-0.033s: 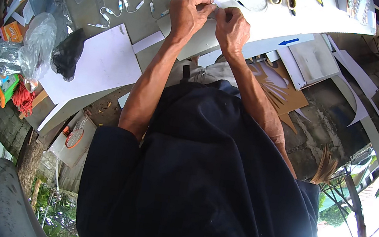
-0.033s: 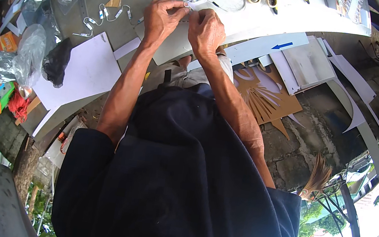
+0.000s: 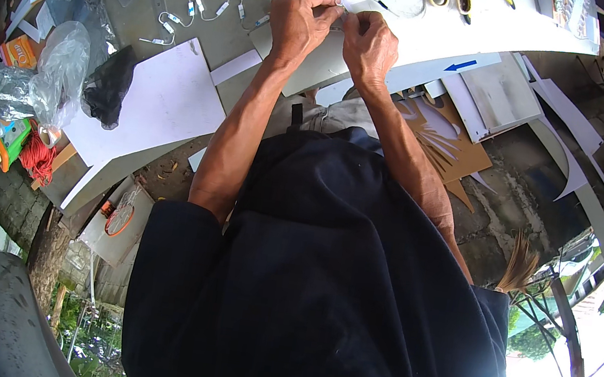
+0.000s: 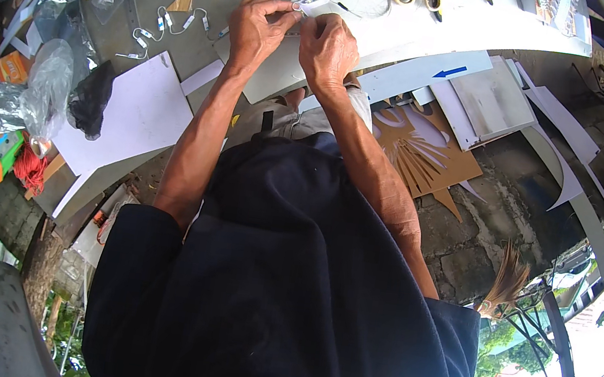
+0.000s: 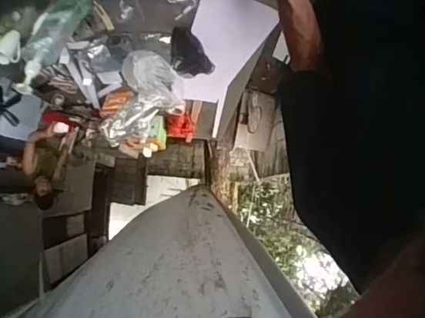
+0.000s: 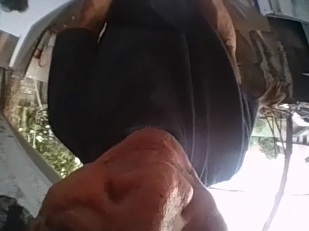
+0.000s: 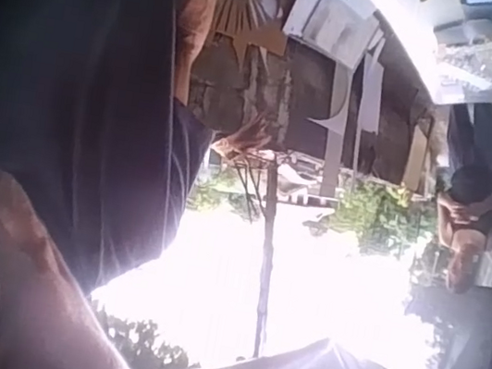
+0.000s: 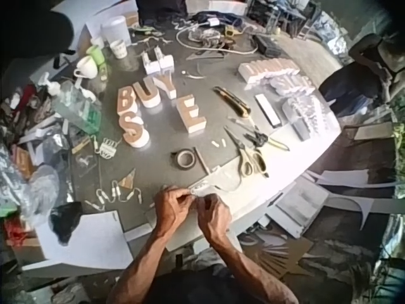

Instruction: The recorder is wiring and assembling electronic components for lighted sign letters on a work table.

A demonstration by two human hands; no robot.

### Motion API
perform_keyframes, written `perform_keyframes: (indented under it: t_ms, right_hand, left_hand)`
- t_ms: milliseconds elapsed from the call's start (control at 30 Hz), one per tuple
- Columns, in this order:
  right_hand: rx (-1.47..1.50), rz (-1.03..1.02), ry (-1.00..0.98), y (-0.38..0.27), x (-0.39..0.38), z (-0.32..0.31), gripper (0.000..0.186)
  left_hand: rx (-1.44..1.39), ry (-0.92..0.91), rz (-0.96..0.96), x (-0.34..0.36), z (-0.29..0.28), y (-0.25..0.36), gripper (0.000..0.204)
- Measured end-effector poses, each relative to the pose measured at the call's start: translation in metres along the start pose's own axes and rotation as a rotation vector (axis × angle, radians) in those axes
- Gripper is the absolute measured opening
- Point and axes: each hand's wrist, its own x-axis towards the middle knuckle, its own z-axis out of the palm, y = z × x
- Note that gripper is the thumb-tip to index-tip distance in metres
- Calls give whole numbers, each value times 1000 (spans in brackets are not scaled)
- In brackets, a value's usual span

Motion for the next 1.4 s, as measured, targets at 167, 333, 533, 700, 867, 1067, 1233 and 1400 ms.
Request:
perform_keyframes:
  t_ms: [167,333,533,700,867,1067,1233,1400]
  right_hand:
    - [29,7,-35,-1,0,-2,29]
    - [55,0,-58,2,-1,-4,27]
    - [60,-68,-51,7,-3,-3,22]
    - [19,-232,-10,12,-5,-1,14]
    - [11,-277,23,12,-6,1,13]
    - [9,-246,-8,11,-6,-1,14]
    - [16,-249,-1,12,-5,-1,15]
    - [35,-240,-2,11,-6,-2,15]
  left_hand:
    - [56,-9,102,7,2,-7,15]
    - [31,-39,67,9,3,-5,14]
    - [-10,-38,19,9,2,-5,14]
    - [30,-10,51,10,1,-5,17]
    - [14,-49,-33,12,-2,-1,22]
    - [5,-69,-82,12,-3,1,23]
    - [-14,-79,-112,14,-2,-1,22]
    - [4,-73,-96,13,-1,-2,22]
